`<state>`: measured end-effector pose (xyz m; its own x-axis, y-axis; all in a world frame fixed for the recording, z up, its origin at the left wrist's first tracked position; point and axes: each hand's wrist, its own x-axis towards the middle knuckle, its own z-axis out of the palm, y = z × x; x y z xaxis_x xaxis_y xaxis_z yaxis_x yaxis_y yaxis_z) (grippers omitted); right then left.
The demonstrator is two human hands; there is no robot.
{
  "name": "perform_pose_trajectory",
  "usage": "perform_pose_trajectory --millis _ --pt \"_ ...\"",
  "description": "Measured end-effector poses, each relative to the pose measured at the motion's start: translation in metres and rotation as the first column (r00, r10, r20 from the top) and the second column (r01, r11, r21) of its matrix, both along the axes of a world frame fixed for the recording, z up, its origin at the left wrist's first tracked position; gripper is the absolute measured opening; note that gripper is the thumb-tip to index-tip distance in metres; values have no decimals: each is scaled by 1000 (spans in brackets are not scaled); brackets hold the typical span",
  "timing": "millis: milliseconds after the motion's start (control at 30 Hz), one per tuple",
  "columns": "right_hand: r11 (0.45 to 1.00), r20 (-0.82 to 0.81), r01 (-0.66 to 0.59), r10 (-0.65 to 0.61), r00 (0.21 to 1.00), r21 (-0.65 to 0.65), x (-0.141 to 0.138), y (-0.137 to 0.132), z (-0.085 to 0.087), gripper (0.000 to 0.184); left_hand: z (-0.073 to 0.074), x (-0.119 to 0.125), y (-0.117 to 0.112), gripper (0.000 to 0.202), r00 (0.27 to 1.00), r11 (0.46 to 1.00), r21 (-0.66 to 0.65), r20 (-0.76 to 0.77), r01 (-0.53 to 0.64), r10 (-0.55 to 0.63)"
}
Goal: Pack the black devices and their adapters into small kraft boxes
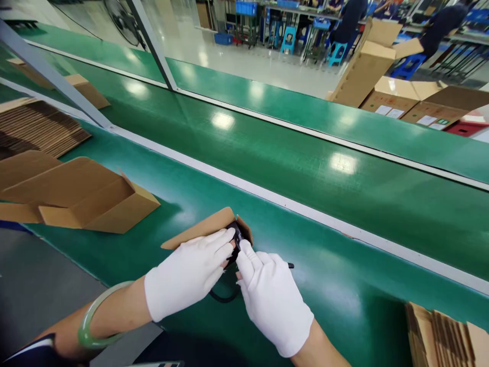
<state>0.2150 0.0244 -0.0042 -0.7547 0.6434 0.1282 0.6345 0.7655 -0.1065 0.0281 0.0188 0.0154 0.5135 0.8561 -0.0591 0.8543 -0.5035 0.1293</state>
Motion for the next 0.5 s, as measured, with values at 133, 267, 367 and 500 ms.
perform_pose_trajectory --millis 133,267,367,500 --pt "998 97 -43 39 995 40 -2 5 7 34 -3 6 -4 40 995 998 45 -81 -49 52" --pt "999 262 -27 15 965 43 -9 7 15 37 0 15 5 43 977 998 -51 -211 -35 24" --pt "999 384 27 -32 923 17 -15 10 16 43 6 22 20 43 965 983 -181 -260 -18 -30" --pt "991 408 129 -111 906 -18 -20 13 13 45 11 26 33 45 961 968 -250 -259 24 -91"
